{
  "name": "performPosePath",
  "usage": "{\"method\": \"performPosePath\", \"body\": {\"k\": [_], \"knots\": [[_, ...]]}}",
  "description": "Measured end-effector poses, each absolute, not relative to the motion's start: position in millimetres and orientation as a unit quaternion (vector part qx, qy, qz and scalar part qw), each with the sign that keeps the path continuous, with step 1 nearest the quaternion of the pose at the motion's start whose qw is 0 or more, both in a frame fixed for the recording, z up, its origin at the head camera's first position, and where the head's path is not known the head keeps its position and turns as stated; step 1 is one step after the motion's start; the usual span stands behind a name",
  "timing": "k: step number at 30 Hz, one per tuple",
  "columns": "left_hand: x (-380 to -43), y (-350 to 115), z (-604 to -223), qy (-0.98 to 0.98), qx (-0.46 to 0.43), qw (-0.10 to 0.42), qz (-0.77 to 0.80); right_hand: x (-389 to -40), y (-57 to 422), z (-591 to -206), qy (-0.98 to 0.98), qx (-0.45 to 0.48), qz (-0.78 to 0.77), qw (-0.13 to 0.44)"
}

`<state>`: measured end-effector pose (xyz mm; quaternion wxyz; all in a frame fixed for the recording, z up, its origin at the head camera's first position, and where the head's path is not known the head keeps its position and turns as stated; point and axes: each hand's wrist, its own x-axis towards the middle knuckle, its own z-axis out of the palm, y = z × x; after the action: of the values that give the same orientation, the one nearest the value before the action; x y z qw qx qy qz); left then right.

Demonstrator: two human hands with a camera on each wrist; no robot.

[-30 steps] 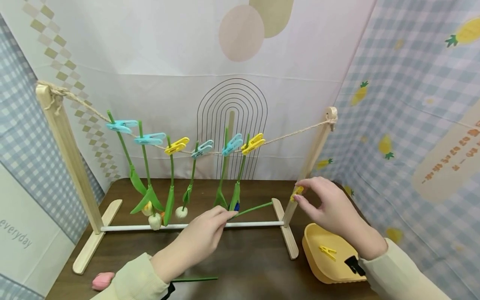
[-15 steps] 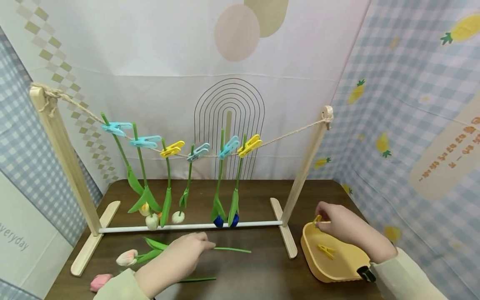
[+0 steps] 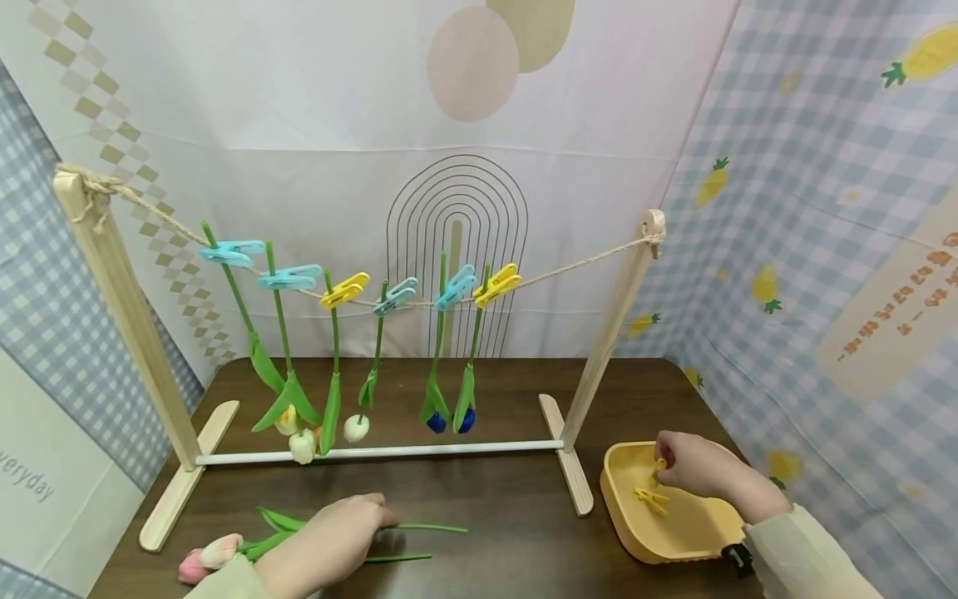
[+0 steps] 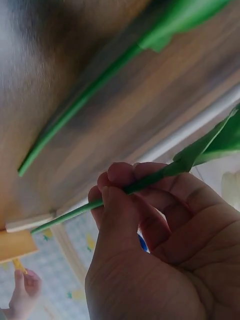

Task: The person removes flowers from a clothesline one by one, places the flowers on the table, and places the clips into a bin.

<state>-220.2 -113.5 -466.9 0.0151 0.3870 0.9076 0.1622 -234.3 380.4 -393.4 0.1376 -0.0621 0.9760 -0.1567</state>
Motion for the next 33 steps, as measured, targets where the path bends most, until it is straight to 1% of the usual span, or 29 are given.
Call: {"method": "performPosePath", "body": {"k": [2,8,12,16,21,26,33], "knots": [[-220.7,-115.7,-471.6,0.906,0.391,0.013,0.163,-234.6,384.1,-397.8,0.977,-0.065,-0.156,0.133],[-222.3,-121.5,-481.4,0.905,0.387,0.031,0.176,-235.9,394.3,-409.6,0.98,-0.057,-0.154,0.116],[-221.1,-124.1,-486.6,0.905,0.386,0.015,0.177,-238.7,401.7,-417.1,0.981,-0.05,-0.16,0.101],[-220.0,-125.7,-489.6,0.908,0.38,0.014,0.179,-241.3,408.6,-425.6,0.983,-0.045,-0.154,0.092],[-219.9,-126.5,-492.4,0.911,0.374,0.016,0.175,-242.1,416.2,-434.4,0.983,-0.041,-0.153,0.096],[-221.3,-127.7,-496.1,0.91,0.37,0.032,0.184,-241.5,422.6,-441.6,0.984,-0.038,-0.143,0.101],[-225.3,-131.0,-496.0,0.91,0.356,0.066,0.201,-237.6,427.3,-444.3,0.987,-0.054,-0.131,0.081]]}}
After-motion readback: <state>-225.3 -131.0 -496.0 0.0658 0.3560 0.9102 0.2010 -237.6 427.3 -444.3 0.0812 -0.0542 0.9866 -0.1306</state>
